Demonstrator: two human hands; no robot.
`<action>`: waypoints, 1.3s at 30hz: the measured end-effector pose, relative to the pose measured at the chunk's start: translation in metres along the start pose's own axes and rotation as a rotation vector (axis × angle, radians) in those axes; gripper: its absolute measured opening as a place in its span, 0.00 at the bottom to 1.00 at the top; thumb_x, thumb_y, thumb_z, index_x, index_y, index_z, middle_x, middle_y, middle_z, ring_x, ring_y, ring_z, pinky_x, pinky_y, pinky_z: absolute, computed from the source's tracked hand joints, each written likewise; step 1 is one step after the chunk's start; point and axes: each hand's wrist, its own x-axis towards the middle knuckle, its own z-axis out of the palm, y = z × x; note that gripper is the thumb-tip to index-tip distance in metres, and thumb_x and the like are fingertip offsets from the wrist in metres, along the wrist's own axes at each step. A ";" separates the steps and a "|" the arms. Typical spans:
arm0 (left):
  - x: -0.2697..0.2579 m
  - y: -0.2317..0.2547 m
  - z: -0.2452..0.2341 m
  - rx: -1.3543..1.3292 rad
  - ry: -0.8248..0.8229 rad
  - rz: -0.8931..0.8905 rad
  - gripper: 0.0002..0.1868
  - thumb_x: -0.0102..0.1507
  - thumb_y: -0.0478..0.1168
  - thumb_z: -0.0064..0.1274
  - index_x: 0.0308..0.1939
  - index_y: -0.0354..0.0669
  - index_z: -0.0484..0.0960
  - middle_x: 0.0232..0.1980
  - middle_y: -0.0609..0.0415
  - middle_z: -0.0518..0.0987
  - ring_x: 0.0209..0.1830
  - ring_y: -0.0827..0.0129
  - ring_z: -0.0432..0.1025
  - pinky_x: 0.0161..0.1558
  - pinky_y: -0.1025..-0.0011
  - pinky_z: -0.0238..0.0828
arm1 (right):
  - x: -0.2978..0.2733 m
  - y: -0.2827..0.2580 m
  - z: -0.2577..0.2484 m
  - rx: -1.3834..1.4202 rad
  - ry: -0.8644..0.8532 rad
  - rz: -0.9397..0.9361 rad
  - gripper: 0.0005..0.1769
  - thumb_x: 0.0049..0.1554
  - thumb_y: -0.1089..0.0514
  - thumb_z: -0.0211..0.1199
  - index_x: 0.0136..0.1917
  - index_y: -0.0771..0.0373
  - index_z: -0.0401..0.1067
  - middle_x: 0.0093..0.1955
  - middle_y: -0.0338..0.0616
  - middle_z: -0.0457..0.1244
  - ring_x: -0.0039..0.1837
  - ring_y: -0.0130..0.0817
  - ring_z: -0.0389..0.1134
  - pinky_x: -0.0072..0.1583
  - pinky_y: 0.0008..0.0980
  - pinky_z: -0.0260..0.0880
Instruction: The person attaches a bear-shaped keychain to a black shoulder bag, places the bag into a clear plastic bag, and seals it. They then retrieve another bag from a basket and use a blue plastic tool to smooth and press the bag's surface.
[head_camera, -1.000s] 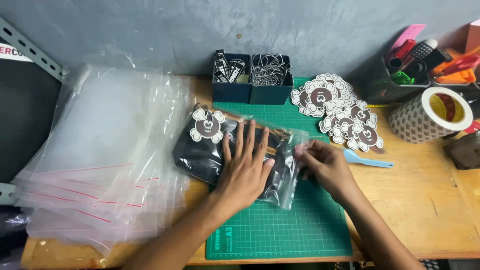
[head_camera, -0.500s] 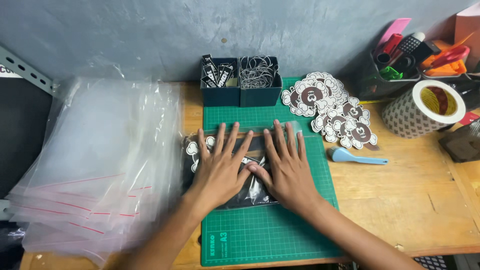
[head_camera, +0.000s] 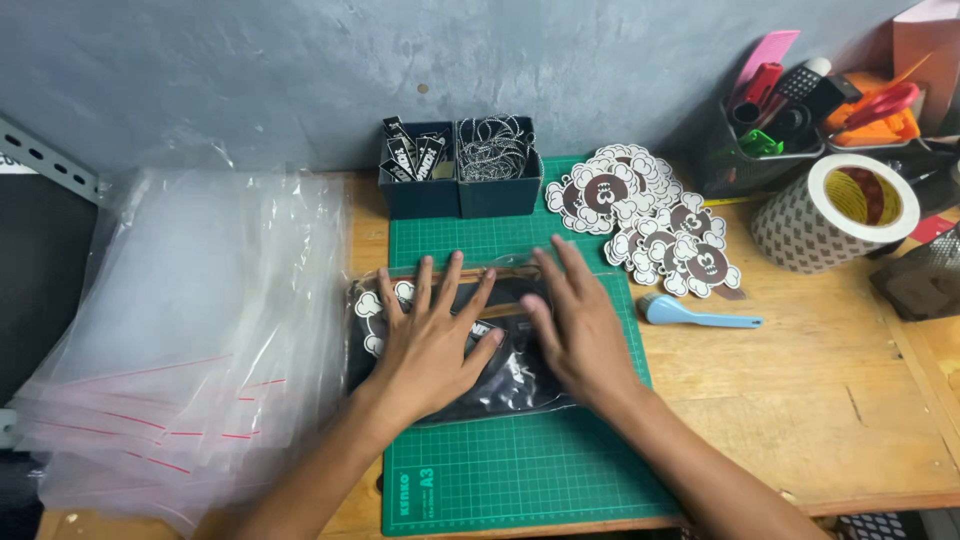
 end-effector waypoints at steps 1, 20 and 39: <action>0.007 0.008 -0.007 0.006 -0.004 0.003 0.41 0.74 0.64 0.42 0.88 0.52 0.67 0.91 0.30 0.57 0.88 0.22 0.51 0.70 0.03 0.24 | 0.005 0.019 0.000 0.005 0.004 0.004 0.33 0.73 0.47 0.60 0.85 0.64 0.67 0.86 0.65 0.58 0.85 0.71 0.59 0.79 0.64 0.63; 0.055 0.044 0.043 -0.125 0.179 0.356 0.40 0.65 0.51 0.54 0.74 0.25 0.78 0.78 0.35 0.77 0.81 0.40 0.69 0.75 0.48 0.65 | 0.009 0.085 -0.004 -0.167 -0.032 0.040 0.19 0.60 0.60 0.74 0.65 0.59 0.83 0.56 0.53 0.74 0.59 0.62 0.77 0.56 0.57 0.80; 0.067 0.037 0.058 -0.211 0.234 0.322 0.47 0.55 0.57 0.62 0.71 0.27 0.79 0.74 0.36 0.80 0.77 0.42 0.71 0.69 0.50 0.73 | 0.009 0.070 -0.003 -0.437 -0.153 -0.071 0.20 0.62 0.57 0.69 0.67 0.48 0.80 0.58 0.41 0.68 0.59 0.52 0.75 0.57 0.47 0.82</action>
